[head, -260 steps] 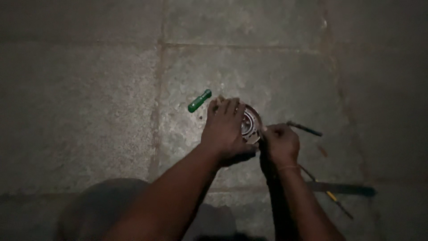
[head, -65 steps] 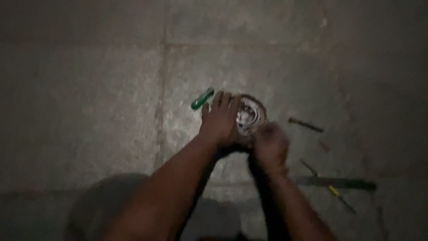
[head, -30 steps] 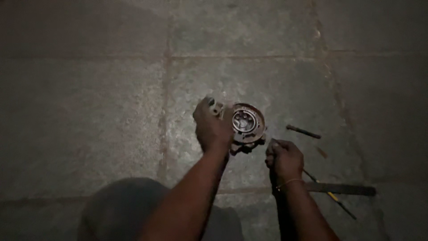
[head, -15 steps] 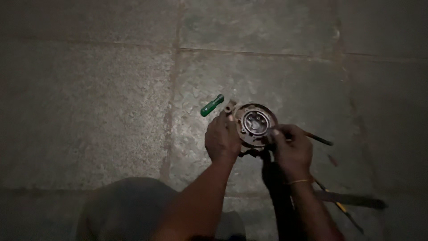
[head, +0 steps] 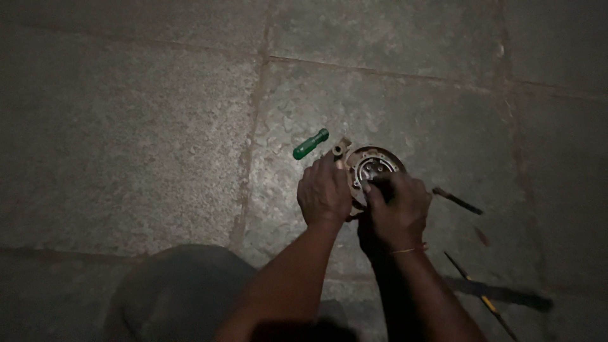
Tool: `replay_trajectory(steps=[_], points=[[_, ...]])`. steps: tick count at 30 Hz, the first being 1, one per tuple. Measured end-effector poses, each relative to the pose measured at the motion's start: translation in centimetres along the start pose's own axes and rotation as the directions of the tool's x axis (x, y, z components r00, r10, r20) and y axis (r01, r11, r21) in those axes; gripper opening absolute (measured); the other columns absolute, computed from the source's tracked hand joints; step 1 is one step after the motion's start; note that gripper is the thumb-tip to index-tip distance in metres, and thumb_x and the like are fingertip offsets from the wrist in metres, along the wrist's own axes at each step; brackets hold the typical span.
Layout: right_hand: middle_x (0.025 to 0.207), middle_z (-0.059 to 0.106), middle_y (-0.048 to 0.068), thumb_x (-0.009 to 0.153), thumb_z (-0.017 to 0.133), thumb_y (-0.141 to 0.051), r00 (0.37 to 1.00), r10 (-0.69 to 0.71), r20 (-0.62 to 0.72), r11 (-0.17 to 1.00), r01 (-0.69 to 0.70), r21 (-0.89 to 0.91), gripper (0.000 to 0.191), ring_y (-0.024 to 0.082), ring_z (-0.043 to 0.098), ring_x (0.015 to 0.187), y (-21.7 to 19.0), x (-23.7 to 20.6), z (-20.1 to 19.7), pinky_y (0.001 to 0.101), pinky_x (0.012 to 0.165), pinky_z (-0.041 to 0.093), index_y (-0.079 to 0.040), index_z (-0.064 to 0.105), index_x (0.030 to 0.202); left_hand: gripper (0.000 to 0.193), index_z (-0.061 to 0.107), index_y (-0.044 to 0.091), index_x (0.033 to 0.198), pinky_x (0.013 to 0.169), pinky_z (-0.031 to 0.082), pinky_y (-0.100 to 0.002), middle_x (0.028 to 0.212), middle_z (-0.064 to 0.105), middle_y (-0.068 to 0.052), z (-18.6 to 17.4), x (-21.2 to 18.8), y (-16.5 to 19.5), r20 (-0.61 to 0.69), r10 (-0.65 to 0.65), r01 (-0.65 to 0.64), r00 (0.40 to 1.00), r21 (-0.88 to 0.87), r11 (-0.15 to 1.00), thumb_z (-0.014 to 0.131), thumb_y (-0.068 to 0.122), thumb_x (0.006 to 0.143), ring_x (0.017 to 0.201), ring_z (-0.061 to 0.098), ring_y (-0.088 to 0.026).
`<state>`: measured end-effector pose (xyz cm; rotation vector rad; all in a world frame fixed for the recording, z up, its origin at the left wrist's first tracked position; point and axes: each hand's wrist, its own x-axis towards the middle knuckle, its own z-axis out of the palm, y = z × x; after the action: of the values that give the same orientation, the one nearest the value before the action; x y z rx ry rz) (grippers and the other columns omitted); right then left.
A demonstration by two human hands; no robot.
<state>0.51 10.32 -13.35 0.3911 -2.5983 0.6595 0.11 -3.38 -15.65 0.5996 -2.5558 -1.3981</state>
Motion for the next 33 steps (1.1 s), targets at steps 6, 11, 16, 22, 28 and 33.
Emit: replay_trajectory(steps=[6, 11, 16, 22, 28, 33], points=[[0.103, 0.071, 0.009, 0.083, 0.079, -0.021, 0.993, -0.044, 0.114, 0.996, 0.052, -0.074, 0.019, 0.035, 0.063, 0.098, -0.5, -0.3, -1.3, 0.0492, 0.087, 0.046, -0.014, 0.075, 0.099, 0.042, 0.061, 0.014, 0.135, 0.098, 0.041, -0.050, 0.123, 0.067, -0.012, -0.3, 0.0, 0.1, -0.022, -0.014, 0.015, 1.000, 0.009, 1.000, 0.045, 0.033, 0.100, 0.113, 0.058, -0.036], [0.109, 0.072, 0.010, 0.083, 0.075, -0.016, 0.979, -0.082, 0.185, 0.984, 0.110, -0.142, 0.021, 0.035, 0.064, 0.100, -1.5, 0.0, -2.1, 0.0485, 0.087, 0.046, -0.012, 0.077, 0.104, 0.041, 0.063, 0.015, 0.133, 0.098, 0.044, -0.049, 0.119, 0.069, -0.011, -0.5, 0.1, 0.0, -0.001, -0.006, 0.006, 1.000, -0.003, 1.000, 0.046, 0.033, 0.101, 0.112, 0.059, -0.035], [0.130, 0.066, 0.010, 0.088, 0.067, -0.016, 0.969, -0.158, 0.192, 0.985, 0.168, -0.034, 0.034, 0.036, 0.056, 0.126, -3.7, -1.5, -3.7, 0.0510, 0.102, 0.041, -0.010, 0.070, 0.122, 0.041, 0.063, 0.014, 0.132, 0.096, 0.044, -0.051, 0.118, 0.068, -0.012, -0.5, 0.1, -0.2, -0.019, -0.001, 0.001, 1.000, 0.008, 1.000, 0.047, 0.032, 0.099, 0.110, 0.059, -0.036], [0.149, 0.052, 0.012, 0.078, 0.071, -0.027, 0.908, -0.072, 0.412, 0.946, 0.194, -0.261, 0.065, 0.041, 0.037, 0.142, -4.7, -2.0, -3.7, 0.0667, 0.107, 0.025, -0.012, 0.057, 0.140, 0.042, 0.063, 0.012, 0.132, 0.097, 0.043, -0.051, 0.121, 0.067, -0.014, -0.2, 0.1, -0.5, -0.079, 0.024, -0.023, 0.997, 0.008, 1.000, 0.048, 0.033, 0.100, 0.113, 0.059, -0.037], [0.157, 0.046, 0.008, 0.084, 0.067, -0.034, 0.873, -0.049, 0.485, 0.917, 0.232, -0.323, 0.068, 0.040, 0.031, 0.147, -4.2, -2.1, -4.0, 0.0731, 0.108, 0.023, -0.016, 0.051, 0.147, 0.043, 0.061, 0.016, 0.137, 0.103, 0.039, -0.052, 0.126, 0.065, -0.013, 0.2, 0.1, -0.5, 0.024, -0.085, 0.085, 0.996, 0.021, 0.996, 0.046, 0.035, 0.101, 0.120, 0.056, -0.036], [0.158, 0.044, 0.009, 0.083, 0.068, -0.038, 0.857, -0.060, 0.512, 0.923, 0.242, -0.298, 0.071, 0.040, 0.031, 0.145, -4.5, -2.0, -4.4, 0.0747, 0.107, 0.021, -0.016, 0.050, 0.148, 0.048, 0.056, 0.010, 0.140, 0.105, 0.037, -0.052, 0.135, 0.062, -0.014, 0.3, -0.3, -0.5, 0.005, -0.032, 0.032, 0.999, 0.023, 0.999, 0.046, 0.035, 0.100, 0.122, 0.053, -0.037]])
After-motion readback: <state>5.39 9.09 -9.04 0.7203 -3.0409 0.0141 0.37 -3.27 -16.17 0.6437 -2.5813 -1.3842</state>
